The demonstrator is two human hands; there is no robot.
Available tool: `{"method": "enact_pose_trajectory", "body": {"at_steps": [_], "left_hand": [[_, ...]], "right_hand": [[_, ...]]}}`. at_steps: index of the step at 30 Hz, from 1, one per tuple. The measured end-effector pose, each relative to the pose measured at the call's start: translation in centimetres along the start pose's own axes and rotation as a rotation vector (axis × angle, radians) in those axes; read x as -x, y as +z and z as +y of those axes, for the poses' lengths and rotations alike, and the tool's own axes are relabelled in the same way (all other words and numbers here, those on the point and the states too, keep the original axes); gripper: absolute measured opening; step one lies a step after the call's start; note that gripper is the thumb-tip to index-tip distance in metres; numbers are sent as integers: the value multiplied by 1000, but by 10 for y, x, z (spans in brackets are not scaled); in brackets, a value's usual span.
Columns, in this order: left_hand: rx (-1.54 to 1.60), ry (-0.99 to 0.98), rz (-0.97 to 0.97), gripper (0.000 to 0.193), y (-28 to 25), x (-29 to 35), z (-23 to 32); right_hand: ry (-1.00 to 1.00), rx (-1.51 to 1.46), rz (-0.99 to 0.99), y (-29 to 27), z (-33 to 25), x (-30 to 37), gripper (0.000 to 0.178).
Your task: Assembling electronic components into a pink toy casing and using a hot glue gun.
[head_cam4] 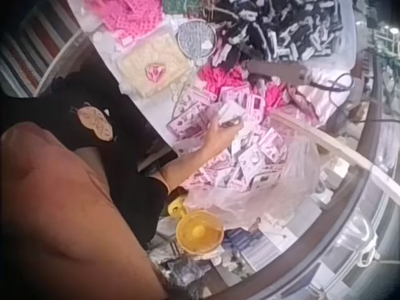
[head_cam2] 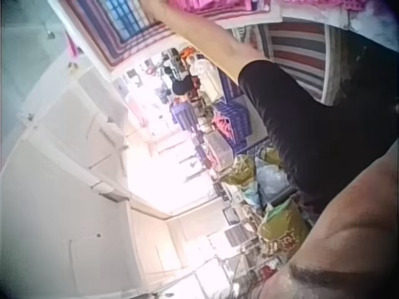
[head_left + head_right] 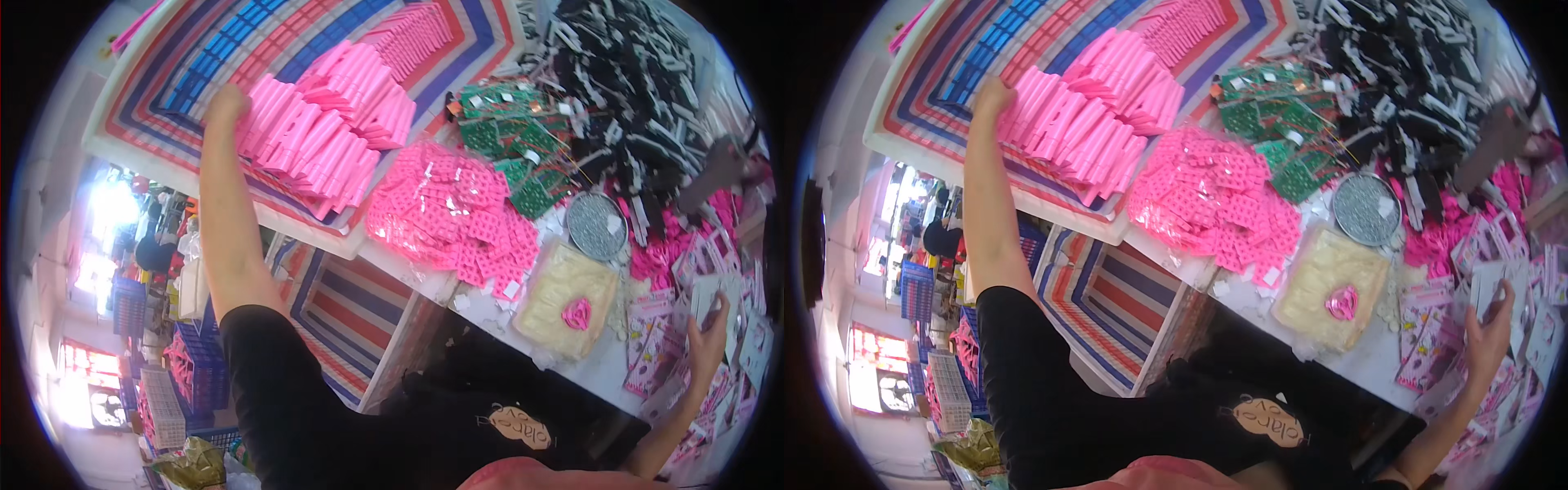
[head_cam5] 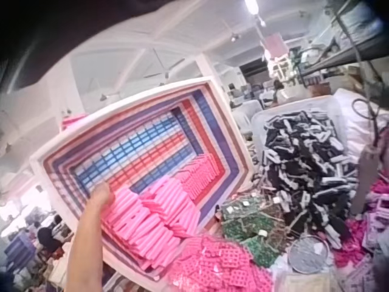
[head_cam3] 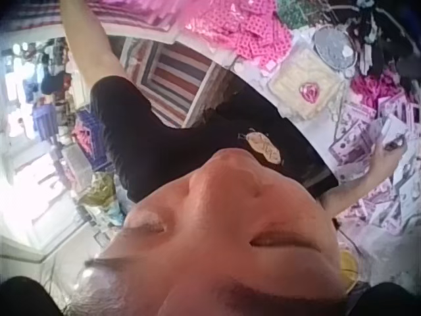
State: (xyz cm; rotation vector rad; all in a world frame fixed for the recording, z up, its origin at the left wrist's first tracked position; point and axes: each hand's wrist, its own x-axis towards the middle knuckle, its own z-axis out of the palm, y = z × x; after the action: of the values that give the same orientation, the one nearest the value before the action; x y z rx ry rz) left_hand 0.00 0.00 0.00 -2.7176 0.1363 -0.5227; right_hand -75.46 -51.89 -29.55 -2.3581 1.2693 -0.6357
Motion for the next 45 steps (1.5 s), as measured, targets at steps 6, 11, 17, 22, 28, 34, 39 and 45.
{"method": "enact_pose_trajectory", "body": {"at_steps": [6,11,17,22,28,34,39,45], "left_hand": [[32,104,-112,68,42,-44,-58],[229,175,279,60,22,-17,-38],[739,850,804,30,-59,221,183],[1047,1312,246,24,5,445,300],[1075,1334,-85,47,16,471,308],[880,1290,-400,67,15,403,371],[1152,1164,-465,62,-8,388,327],[1988,505,-819,49,2,449,300]], "right_hand": [[-27,-117,113,-10,-44,38,79],[-15,-236,208,-15,-51,60,82],[-345,-553,227,-9,-42,87,87],[-184,-1647,-317,41,-125,86,106],[-73,-1923,-502,36,-102,95,137],[90,-2085,-619,36,-109,79,123],[155,-1829,-693,25,-114,86,94],[186,-1829,-470,68,-165,118,76]]}}
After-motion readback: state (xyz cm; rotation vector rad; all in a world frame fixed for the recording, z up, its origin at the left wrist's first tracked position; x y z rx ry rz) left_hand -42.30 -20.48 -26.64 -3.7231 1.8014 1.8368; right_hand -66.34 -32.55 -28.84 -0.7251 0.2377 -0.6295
